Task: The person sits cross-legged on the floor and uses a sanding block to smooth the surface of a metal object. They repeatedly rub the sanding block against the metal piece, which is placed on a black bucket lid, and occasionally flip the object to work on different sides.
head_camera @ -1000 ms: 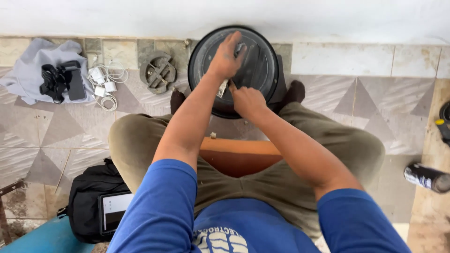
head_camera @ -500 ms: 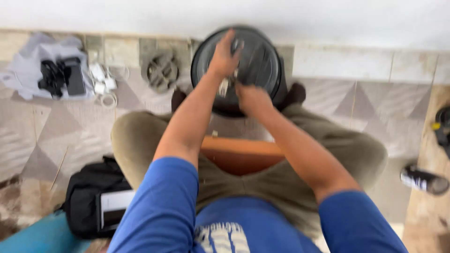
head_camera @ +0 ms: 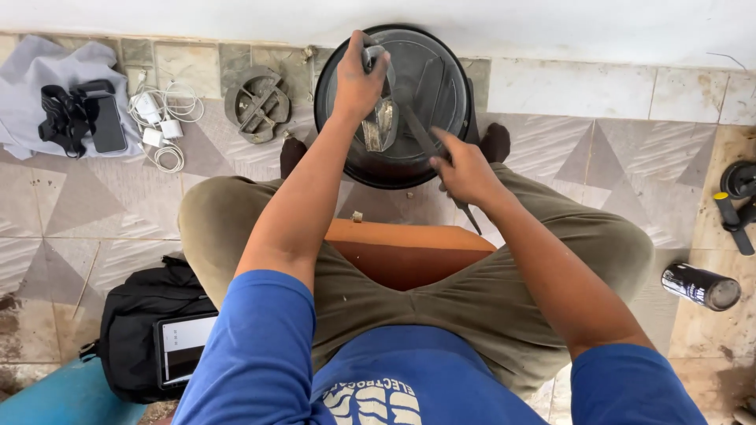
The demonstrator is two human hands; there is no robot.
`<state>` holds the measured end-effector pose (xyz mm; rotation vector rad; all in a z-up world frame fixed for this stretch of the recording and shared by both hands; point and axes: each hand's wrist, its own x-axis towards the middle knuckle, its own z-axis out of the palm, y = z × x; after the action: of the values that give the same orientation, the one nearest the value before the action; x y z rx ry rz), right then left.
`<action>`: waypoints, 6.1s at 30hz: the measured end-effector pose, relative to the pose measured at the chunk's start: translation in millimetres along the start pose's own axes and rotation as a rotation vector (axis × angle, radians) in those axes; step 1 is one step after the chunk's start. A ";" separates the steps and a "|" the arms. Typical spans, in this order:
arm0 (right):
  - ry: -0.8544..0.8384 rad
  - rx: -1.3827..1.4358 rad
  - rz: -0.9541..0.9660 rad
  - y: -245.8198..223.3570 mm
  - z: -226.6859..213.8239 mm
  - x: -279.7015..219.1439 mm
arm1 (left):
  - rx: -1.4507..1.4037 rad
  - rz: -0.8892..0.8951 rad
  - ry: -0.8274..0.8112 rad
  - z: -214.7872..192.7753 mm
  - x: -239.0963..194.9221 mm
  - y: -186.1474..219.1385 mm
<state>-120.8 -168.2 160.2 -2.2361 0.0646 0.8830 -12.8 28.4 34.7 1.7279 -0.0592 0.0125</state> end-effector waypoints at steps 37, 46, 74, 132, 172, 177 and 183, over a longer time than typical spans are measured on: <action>-0.124 -0.658 -0.052 38.8 66.1 29.3 | 0.029 0.435 0.232 27.1 -31.5 28.5; 0.083 -0.510 -0.149 71.5 109.6 29.9 | 0.118 0.405 0.078 43.3 -42.7 -4.0; -0.068 -0.622 -0.055 67.5 84.6 4.3 | 0.169 0.174 0.197 55.5 -48.0 7.1; -0.074 -0.582 0.008 33.0 64.6 37.4 | 0.189 0.335 0.312 48.9 -8.1 -21.1; -0.104 -0.484 0.000 19.4 31.3 34.1 | 0.279 0.145 -0.013 60.0 11.9 -24.1; -0.066 -0.476 0.042 6.5 11.9 40.8 | 0.335 0.113 -0.043 70.1 14.4 -32.1; -0.111 -0.376 -0.070 21.9 21.7 26.8 | 0.420 0.122 0.030 75.2 16.6 -27.8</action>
<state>-119.2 -165.0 119.6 -2.5086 -0.2489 1.0485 3.1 -42.0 -3.9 2.1404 -0.1478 0.1500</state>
